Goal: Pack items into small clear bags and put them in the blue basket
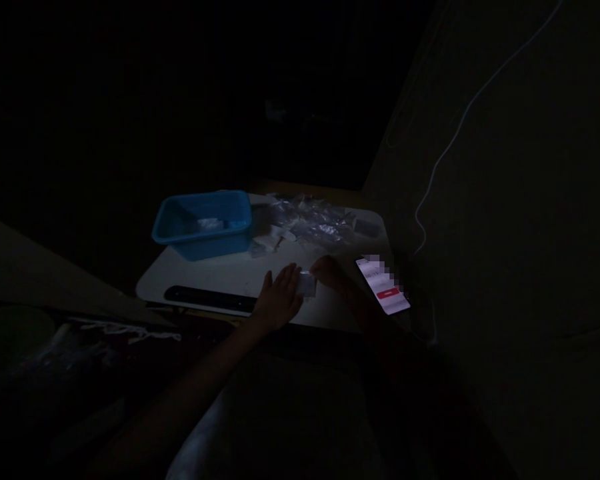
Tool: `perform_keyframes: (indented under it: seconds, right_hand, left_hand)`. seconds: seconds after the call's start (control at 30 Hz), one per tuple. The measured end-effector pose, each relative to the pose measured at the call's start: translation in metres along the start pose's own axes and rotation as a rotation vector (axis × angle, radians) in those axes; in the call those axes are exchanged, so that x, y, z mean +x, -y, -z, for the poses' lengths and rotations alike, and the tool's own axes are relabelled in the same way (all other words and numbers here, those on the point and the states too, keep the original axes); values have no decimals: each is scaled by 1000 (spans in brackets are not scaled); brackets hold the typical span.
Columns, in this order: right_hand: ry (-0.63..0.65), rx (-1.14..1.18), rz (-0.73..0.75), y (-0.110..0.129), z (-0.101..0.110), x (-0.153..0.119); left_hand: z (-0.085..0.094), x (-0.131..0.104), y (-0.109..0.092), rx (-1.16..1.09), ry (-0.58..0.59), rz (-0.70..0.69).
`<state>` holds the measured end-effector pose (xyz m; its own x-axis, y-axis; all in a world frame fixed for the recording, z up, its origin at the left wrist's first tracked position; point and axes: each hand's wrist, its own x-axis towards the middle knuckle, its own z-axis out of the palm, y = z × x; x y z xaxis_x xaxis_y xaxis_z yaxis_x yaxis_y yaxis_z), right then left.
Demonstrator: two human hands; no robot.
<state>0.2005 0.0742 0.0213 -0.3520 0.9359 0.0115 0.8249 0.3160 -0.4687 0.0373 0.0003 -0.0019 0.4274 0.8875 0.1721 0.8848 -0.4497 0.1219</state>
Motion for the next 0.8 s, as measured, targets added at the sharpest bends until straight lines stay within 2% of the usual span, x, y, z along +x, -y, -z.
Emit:
perform_keyframes:
  seconds: [0.1, 0.2, 0.27, 0.37, 0.47, 0.53, 0.6, 0.7, 0.8]
  right_hand:
    - [30, -54, -134, 9, 1, -2]
    - [34, -76, -168, 13, 4, -6]
    - [19, -80, -179, 12, 6, -8]
    - [-16, -46, -157, 9, 10, -12]
    - [-57, 48, -85, 11, 12, -15]
    - [-79, 113, -37, 15, 13, -15]
    - [-97, 176, -2, 21, 13, -14]
    - [-113, 282, 12, 30, 13, -10]
    - [-137, 442, -1, 37, 14, -8]
  left_hand:
    - [0, -1, 0, 0, -20, 3]
    - [-1, -2, -1, -36, -50, 10]
    - [-3, -3, 1, -136, -74, 13]
    - [-6, 0, 11, -477, -141, 65]
    - [-2, 7, 26, -990, -245, 260]
    - [6, 13, 35, -1280, -203, 351]
    - [17, 17, 41, -1413, -109, 375]
    - [31, 19, 46, -1409, -7, 390]
    - [36, 20, 48, -1374, -10, 406]
